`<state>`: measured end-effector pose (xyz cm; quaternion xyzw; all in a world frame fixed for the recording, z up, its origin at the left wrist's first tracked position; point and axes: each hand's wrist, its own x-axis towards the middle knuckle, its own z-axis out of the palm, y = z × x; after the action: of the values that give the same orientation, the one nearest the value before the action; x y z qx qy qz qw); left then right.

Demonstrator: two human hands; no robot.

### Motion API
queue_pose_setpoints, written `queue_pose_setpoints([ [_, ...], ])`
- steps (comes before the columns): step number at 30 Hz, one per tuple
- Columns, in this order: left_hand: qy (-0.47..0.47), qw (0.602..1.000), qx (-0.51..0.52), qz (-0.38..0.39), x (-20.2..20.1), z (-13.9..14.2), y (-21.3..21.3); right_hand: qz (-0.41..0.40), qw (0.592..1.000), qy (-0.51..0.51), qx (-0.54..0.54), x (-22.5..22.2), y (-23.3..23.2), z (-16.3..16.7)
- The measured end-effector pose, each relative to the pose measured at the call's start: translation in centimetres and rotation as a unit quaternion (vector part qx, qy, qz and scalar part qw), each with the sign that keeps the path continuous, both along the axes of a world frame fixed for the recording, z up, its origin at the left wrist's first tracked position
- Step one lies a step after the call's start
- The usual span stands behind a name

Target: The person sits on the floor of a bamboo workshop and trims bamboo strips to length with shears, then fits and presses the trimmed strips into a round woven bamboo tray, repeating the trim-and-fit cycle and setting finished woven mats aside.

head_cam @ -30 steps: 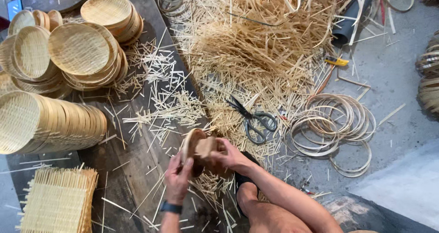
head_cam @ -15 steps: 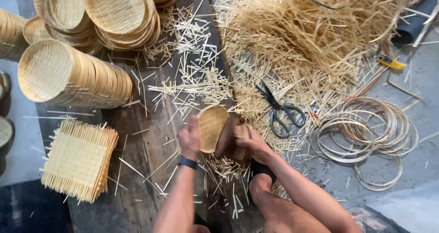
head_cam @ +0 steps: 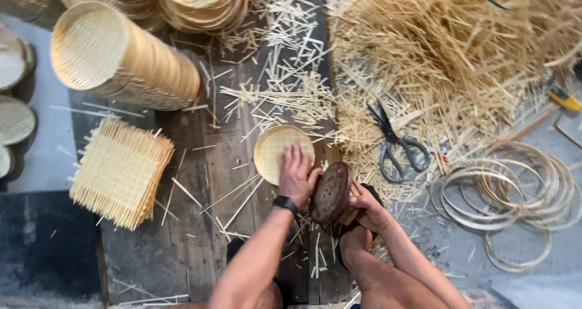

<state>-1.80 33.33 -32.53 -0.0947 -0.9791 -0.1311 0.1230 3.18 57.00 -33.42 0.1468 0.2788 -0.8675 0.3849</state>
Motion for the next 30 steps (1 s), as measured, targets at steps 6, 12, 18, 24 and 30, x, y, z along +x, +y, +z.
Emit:
queue_pose_setpoints([
  [6,0.031,0.992,0.101,-0.075,-1.2,1.9,-4.7,0.009,1.000,0.025,0.012,-1.8,-0.4,-0.3],
  [12,0.133,0.985,-0.010,-0.111,-10.6,14.5,-18.1,0.022,1.000,0.002,-0.010,-3.8,-0.5,0.3],
  [18,0.195,0.977,-0.082,0.039,-16.8,23.0,-29.2,0.034,0.999,-0.014,0.011,-4.6,-0.3,1.0],
  [24,0.103,0.990,-0.029,0.097,-17.6,23.5,-30.3,0.031,0.999,-0.021,0.014,-5.2,-0.4,1.8],
  [30,0.036,0.991,-0.048,0.124,-18.3,23.6,-30.6,0.039,0.999,-0.015,0.032,-5.1,-0.2,1.0],
])
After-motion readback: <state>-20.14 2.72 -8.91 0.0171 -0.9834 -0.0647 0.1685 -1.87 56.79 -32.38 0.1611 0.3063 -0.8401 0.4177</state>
